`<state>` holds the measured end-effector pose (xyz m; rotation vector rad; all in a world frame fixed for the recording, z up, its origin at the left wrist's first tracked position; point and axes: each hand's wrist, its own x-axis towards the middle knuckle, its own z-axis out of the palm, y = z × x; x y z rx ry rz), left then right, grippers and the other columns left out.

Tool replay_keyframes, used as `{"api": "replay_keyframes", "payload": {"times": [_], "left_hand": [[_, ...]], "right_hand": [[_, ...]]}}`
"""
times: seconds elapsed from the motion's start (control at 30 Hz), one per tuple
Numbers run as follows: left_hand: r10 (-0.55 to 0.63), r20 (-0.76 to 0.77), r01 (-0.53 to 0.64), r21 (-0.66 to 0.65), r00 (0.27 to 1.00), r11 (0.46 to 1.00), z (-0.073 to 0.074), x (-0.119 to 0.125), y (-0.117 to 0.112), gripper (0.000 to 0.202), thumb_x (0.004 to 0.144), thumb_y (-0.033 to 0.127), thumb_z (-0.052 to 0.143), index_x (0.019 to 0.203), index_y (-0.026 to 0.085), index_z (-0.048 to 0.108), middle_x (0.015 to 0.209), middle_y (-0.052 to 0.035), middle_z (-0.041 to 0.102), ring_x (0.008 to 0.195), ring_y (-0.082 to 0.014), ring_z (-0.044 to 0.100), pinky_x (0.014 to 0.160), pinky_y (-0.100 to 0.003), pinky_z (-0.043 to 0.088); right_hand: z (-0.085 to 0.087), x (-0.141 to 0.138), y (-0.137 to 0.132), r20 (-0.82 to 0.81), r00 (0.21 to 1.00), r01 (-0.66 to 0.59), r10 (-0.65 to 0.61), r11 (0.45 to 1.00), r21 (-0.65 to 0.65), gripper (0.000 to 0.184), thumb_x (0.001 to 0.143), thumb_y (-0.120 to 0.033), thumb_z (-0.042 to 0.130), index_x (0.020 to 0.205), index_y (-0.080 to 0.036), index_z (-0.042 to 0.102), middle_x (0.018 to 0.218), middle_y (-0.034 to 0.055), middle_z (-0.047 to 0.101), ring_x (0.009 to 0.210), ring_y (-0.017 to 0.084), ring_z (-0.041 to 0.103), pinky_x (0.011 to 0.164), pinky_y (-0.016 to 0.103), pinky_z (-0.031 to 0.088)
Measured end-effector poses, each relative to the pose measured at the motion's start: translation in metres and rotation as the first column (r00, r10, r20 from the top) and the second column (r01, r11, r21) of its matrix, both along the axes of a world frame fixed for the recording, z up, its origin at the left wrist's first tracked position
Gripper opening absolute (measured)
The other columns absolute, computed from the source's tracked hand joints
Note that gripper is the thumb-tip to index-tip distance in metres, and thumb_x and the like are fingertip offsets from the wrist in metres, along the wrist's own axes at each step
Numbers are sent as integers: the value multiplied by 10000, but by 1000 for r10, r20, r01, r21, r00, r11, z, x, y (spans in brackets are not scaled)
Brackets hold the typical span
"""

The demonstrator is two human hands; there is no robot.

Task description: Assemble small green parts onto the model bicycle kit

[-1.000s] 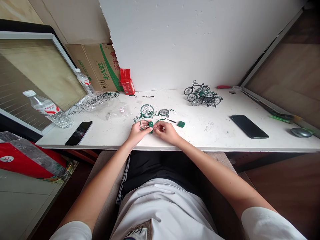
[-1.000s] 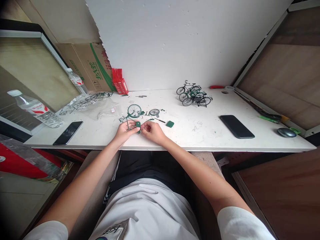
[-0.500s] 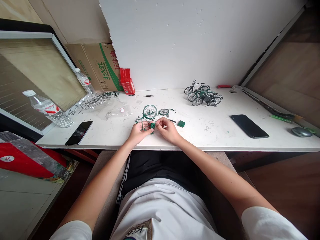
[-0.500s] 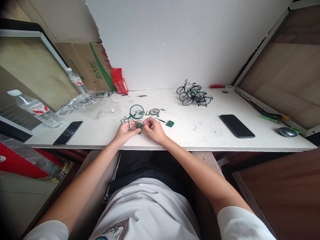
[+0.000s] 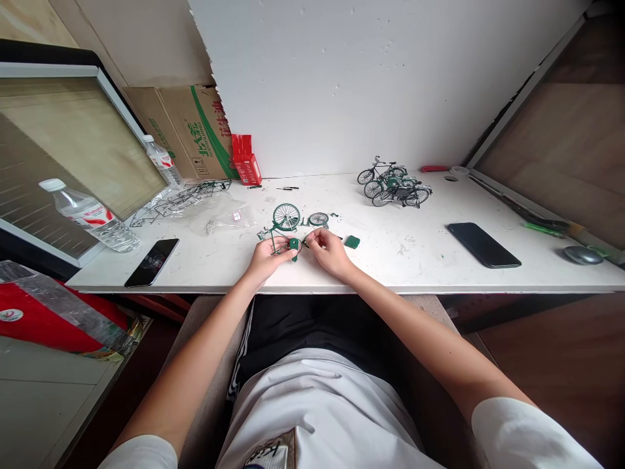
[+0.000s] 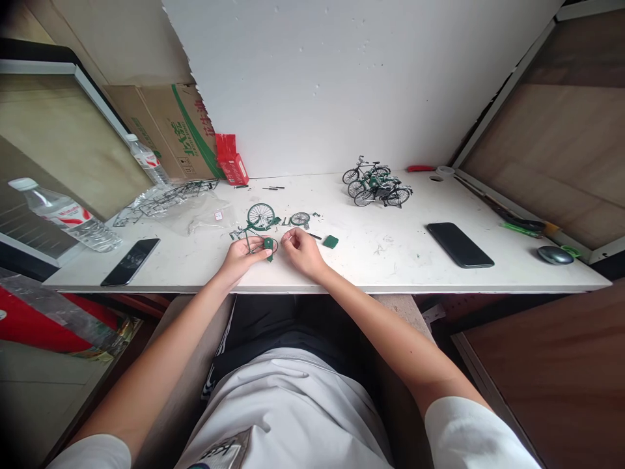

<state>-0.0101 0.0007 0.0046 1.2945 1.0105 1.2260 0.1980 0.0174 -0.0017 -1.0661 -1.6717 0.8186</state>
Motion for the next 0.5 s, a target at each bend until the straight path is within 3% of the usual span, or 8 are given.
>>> {"api": "replay_keyframes", "payload": {"times": [0.17, 0.27, 0.37, 0.5], "left_hand": [[-22, 48, 22, 11, 999, 1000, -1, 0, 1, 478, 686, 341, 970, 1076, 134, 788, 1123, -140, 813, 1039, -263, 753, 1012, -427, 568], [31, 99, -33, 22, 995, 999, -2, 1, 2, 511, 671, 338, 979, 1095, 134, 779, 1124, -139, 813, 1064, -265, 751, 1026, -422, 558], [110, 145, -115, 25, 983, 993, -1, 3, 2, 528, 660, 349, 984, 1094, 133, 774, 1115, -137, 814, 1086, -266, 747, 1047, -423, 545], [117, 137, -122, 28, 984, 992, 2, 3, 1, 508, 671, 374, 976, 1072, 129, 785, 1125, -137, 813, 1069, -261, 746, 1047, -420, 544]], "right_hand": [[15, 24, 10, 124, 973, 187, -196, 979, 80, 225, 991, -431, 578, 962, -224, 663, 833, 49, 696, 749, 222, 593, 705, 360, 452], [20, 41, 20, 237, 922, 258, -305, 944, 207, 221, 995, -389, 577, 978, -218, 716, 922, 93, 737, 900, 278, 611, 817, 414, 477], [19, 51, 27, 394, 876, 167, -279, 941, 295, 240, 1000, -325, 565, 999, -203, 771, 968, 125, 741, 999, 317, 583, 953, 485, 464], [14, 51, 24, 576, 790, 17, -210, 947, 321, 320, 1016, -248, 535, 1193, -208, 799, 1188, 167, 699, 1191, 367, 509, 1000, 517, 459]]}}
